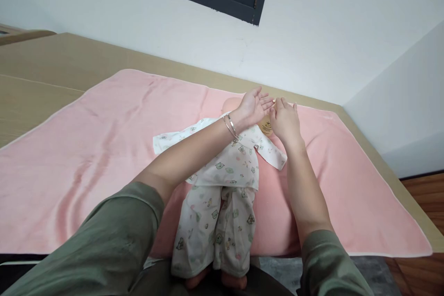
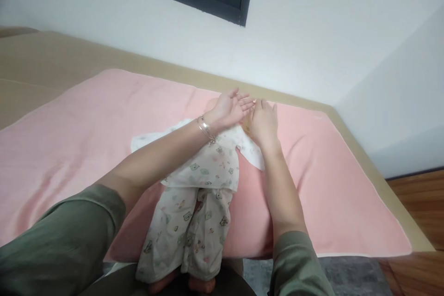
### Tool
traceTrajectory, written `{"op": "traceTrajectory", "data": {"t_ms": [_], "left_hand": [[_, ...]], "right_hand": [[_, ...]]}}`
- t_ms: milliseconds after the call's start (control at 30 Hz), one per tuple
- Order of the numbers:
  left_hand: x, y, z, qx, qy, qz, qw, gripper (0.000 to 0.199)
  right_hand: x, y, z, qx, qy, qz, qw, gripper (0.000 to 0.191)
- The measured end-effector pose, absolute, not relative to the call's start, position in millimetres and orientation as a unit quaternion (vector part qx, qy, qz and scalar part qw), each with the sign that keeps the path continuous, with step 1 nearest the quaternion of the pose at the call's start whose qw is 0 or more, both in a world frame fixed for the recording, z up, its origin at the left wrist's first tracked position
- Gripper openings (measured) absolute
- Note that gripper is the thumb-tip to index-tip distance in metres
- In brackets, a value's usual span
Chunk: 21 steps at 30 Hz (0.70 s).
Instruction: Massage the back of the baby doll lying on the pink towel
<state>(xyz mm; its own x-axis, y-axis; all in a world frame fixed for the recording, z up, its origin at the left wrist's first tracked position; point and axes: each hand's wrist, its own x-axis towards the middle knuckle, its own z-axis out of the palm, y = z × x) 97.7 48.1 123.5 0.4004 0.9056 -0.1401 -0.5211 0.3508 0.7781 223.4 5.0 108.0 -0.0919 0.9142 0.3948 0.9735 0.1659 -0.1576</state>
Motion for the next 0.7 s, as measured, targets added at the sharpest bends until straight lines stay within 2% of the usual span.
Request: {"op": "traceTrajectory", "data": {"t_ms": [233, 467, 567, 700], "left_hand": [[90, 43, 115, 0.328, 0.288, 0.477, 0.763, 0.051], [60, 16, 105, 0.302, 0.3, 0.461, 0.779, 0.016], [43, -2, 104, 0.322, 0.318, 0.446, 0.772, 0.017], [24, -19, 108, 0.336, 0.328, 0.445, 0.763, 0.034]], "right_hand": [[204, 8, 118, -0.699, -0.68, -0.084, 0.202, 0.049], [196, 3, 123, -0.717, -0.67, -0.057, 0.184, 0.065], [201, -1, 124, -0.724, -0.667, -0.037, 0.17, 0.069], [200, -5, 123, -0.743, -0.647, -0.047, 0.166, 0.078]]}}
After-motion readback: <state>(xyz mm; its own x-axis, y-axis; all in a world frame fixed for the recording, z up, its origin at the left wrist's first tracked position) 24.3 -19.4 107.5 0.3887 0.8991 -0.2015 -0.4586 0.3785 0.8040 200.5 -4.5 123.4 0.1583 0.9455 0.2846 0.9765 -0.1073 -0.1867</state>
